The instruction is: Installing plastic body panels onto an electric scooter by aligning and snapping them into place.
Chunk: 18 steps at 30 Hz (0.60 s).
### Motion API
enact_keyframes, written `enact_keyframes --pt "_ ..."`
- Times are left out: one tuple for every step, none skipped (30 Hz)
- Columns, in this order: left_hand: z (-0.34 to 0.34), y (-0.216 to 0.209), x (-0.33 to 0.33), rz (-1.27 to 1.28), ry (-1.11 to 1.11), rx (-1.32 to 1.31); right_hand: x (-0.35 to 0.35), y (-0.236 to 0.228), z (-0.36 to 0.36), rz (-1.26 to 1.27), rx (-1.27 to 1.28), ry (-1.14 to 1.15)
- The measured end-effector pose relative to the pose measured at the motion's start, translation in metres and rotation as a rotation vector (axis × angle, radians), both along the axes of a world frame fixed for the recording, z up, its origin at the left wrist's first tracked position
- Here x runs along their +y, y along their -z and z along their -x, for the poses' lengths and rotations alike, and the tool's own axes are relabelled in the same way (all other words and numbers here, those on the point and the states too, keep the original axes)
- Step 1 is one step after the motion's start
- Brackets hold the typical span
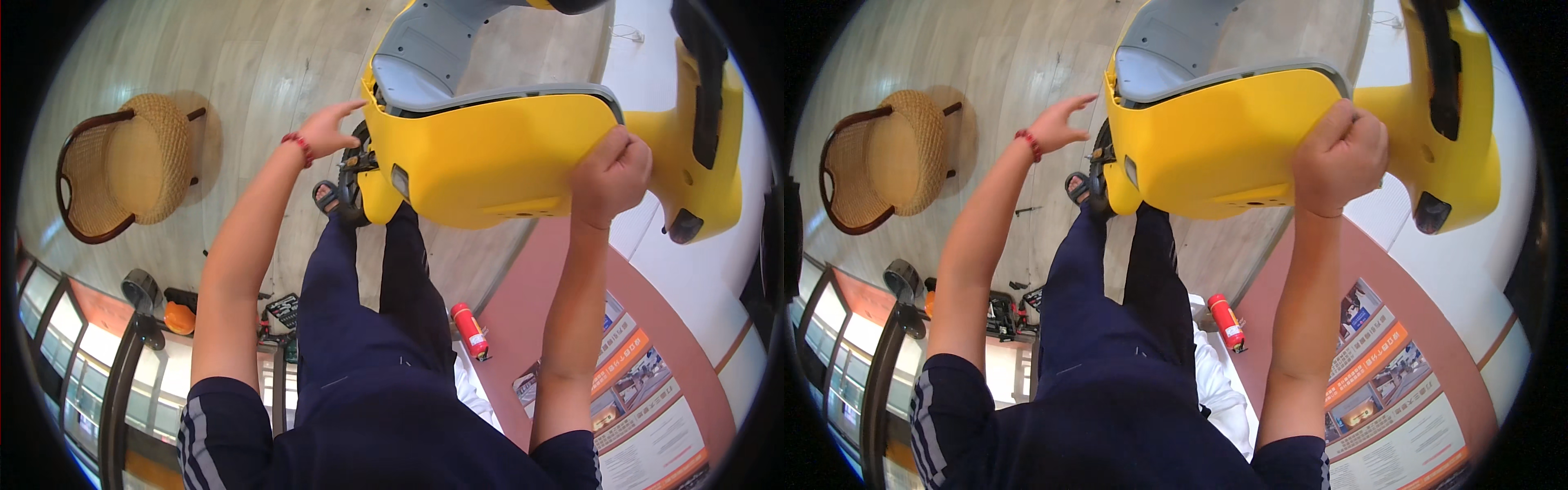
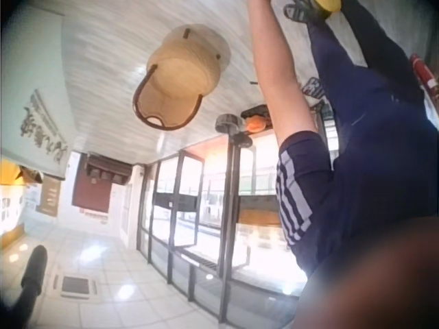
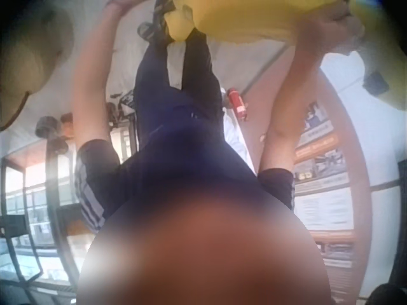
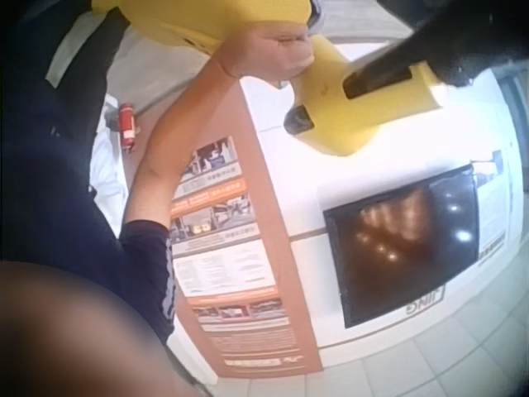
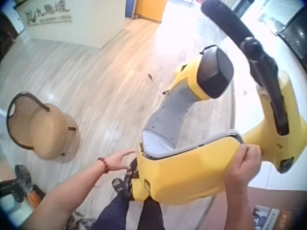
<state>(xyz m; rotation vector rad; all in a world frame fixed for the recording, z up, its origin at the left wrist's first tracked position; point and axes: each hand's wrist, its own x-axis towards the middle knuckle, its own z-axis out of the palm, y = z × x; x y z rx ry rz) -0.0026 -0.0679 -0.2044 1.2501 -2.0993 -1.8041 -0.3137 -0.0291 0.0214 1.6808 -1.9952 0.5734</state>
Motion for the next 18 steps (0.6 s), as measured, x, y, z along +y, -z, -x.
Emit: enact_keyframes --pt "-0.023 0.020 0.015 -0.020 -0.072 -0.016 -0.001 -0.001 -0.001 0.005 0.022 0.008" --pt "-0.042 0.033 0.033 -0.080 -0.096 -0.060 -0.001 -0.001 0.000 0.000 0.019 0.006" --pt "-0.061 0.044 0.056 -0.137 -0.118 -0.100 -0.002 -0.001 0.002 0.014 0.022 0.014" --pt "-0.085 0.060 0.086 -0.200 -0.111 -0.127 -0.002 0.000 0.001 0.030 0.016 0.020" --pt "-0.105 0.073 0.118 -0.262 -0.102 -0.150 -0.003 0.001 0.000 0.029 0.010 0.017" --pt "-0.119 0.076 0.146 -0.319 -0.018 -0.240 -0.003 0.002 0.001 0.022 0.009 0.032" --pt "-0.132 0.072 0.173 -0.375 0.066 -0.328 -0.003 0.002 0.001 0.016 0.009 0.045" --pt "-0.144 0.065 0.197 -0.393 0.165 -0.414 -0.003 0.002 0.000 0.019 0.006 0.042" --pt "-0.154 0.057 0.218 -0.406 0.266 -0.496 -0.003 0.001 0.000 0.005 0.004 0.053" --pt "-0.166 0.052 0.240 -0.434 0.264 -0.559 -0.003 0.000 0.000 -0.008 -0.004 0.062" --pt "-0.178 0.047 0.261 -0.461 0.261 -0.624 -0.003 0.000 0.000 0.001 -0.009 0.060" --pt "-0.186 0.040 0.277 -0.471 0.229 -0.657 -0.003 -0.001 0.003 -0.007 0.027 0.036" --pt "-0.194 0.032 0.287 -0.479 0.192 -0.695 -0.003 0.001 0.005 -0.010 0.058 0.011" --pt "-0.201 0.023 0.293 -0.462 0.186 -0.706 -0.003 0.003 0.005 0.008 0.048 0.014" --pt "-0.204 0.014 0.296 -0.485 0.083 -0.712 -0.002 0.003 0.006 -0.015 0.071 0.019" --pt "-0.208 0.004 0.298 -0.506 -0.022 -0.718 -0.002 0.004 0.007 -0.037 0.089 0.023" --pt "-0.209 -0.007 0.300 -0.484 -0.027 -0.731 -0.001 0.005 0.008 -0.017 0.076 0.029" --pt "-0.208 -0.017 0.300 -0.468 -0.123 -0.714 0.000 0.007 0.010 -0.006 0.096 0.025"
